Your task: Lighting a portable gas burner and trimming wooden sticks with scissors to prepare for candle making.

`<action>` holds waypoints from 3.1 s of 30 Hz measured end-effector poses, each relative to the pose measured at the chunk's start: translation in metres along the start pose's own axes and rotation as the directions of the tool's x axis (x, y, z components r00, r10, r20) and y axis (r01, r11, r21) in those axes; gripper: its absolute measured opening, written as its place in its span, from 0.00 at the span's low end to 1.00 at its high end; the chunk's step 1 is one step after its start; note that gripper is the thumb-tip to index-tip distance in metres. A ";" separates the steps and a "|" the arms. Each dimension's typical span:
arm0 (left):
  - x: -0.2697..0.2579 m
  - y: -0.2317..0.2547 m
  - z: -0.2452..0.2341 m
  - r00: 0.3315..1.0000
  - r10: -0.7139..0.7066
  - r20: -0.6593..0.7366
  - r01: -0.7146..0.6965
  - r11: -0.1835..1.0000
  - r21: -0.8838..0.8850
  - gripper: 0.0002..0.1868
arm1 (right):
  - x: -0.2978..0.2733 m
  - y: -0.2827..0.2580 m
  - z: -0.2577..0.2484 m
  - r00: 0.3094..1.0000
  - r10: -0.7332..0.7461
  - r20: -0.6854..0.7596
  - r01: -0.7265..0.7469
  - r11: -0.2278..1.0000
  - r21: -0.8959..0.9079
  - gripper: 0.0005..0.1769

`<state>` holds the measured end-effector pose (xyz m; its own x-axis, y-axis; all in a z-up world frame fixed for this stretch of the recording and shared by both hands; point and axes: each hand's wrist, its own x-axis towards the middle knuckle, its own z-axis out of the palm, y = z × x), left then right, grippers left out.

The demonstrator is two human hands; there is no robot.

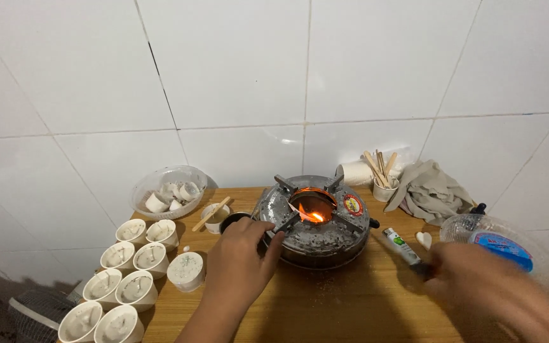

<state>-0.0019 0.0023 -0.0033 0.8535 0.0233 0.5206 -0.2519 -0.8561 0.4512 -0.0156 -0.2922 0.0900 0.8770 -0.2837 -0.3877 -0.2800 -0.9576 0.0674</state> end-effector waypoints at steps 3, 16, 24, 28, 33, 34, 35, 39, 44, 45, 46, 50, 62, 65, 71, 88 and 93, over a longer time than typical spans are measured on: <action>-0.001 -0.002 0.002 0.999 0.023 -0.046 -0.022 1.000 0.007 0.18 | 0.026 0.041 -0.010 0.983 -0.021 -0.182 0.008 0.997 -0.071 0.14; 0.000 -0.005 -0.003 0.946 0.139 -0.292 -0.164 0.985 -0.061 0.16 | 0.047 -0.045 -0.069 0.878 -0.430 -0.212 0.446 0.894 0.037 0.24; -0.001 -0.002 -0.005 0.919 0.162 -0.360 -0.209 0.973 -0.095 0.16 | 0.052 -0.081 -0.074 0.850 -0.509 -0.137 0.510 0.860 -0.027 0.25; -0.001 -0.002 -0.007 0.917 0.173 -0.359 -0.223 0.969 -0.103 0.16 | 0.056 -0.091 -0.073 0.846 -0.520 -0.116 0.517 0.854 -0.051 0.19; 0.000 -0.003 -0.006 0.921 0.180 -0.345 -0.225 0.970 -0.096 0.18 | 0.076 -0.089 -0.070 0.833 -0.538 -0.130 0.542 0.841 -0.007 0.11; 0.000 -0.003 -0.006 0.922 0.180 -0.344 -0.225 0.970 -0.096 0.18 | 0.077 -0.088 -0.071 0.833 -0.538 -0.129 0.541 0.841 -0.007 0.11; 0.000 -0.003 -0.006 0.915 0.189 -0.356 -0.233 0.969 -0.084 0.17 | 0.077 -0.086 -0.072 0.844 -0.523 -0.120 0.524 0.851 -0.020 0.13; -0.001 -0.004 -0.005 0.925 0.177 -0.336 -0.214 0.974 -0.078 0.16 | 0.061 -0.083 -0.079 0.870 -0.486 -0.082 0.484 0.874 -0.041 0.15; -0.001 -0.004 -0.004 0.929 0.171 -0.329 -0.212 0.973 -0.092 0.15 | 0.063 -0.087 -0.080 0.875 -0.476 -0.086 0.469 0.879 -0.087 0.13; 0.000 -0.005 -0.003 0.933 0.156 -0.324 -0.196 0.976 -0.092 0.15 | 0.067 -0.088 -0.079 0.862 -0.497 -0.101 0.484 0.865 -0.134 0.12; 0.000 -0.005 -0.003 0.933 0.158 -0.324 -0.197 0.976 -0.091 0.15 | 0.059 -0.087 -0.083 0.862 -0.497 -0.102 0.484 0.865 -0.132 0.12; 0.000 -0.006 -0.002 0.934 0.150 -0.324 -0.193 0.976 -0.106 0.15 | 0.042 -0.081 -0.093 0.889 -0.441 -0.125 0.427 0.895 -0.126 0.21; 0.000 -0.004 -0.003 0.919 0.186 -0.347 -0.230 0.969 -0.091 0.14 | 0.040 -0.076 -0.089 0.826 -0.539 -0.163 0.527 0.842 -0.112 0.22; 0.000 -0.006 -0.003 0.918 0.183 -0.351 -0.227 0.970 -0.089 0.15 | 0.045 -0.089 -0.081 0.817 -0.558 -0.145 0.540 0.829 -0.146 0.20; 0.001 -0.005 -0.005 0.919 0.190 -0.346 -0.239 0.965 -0.105 0.16 | 0.060 -0.099 -0.073 0.798 -0.590 -0.125 0.561 0.802 -0.205 0.10; 0.002 -0.010 -0.002 0.965 0.100 -0.243 -0.123 0.989 -0.081 0.17 | 0.039 0.027 -0.079 0.877 -0.422 -0.231 0.432 0.902 -0.006 0.20; 0.002 -0.009 0.001 0.976 0.079 -0.202 -0.091 0.995 -0.051 0.13 | 0.042 0.032 -0.036 0.969 -0.219 -0.117 0.226 0.973 0.049 0.17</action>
<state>0.0021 0.0092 -0.0074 0.7212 0.0591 0.6902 -0.3516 -0.8272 0.4382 0.0258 -0.3368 0.1092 0.9566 -0.0712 -0.2825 -0.0938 -0.9933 -0.0673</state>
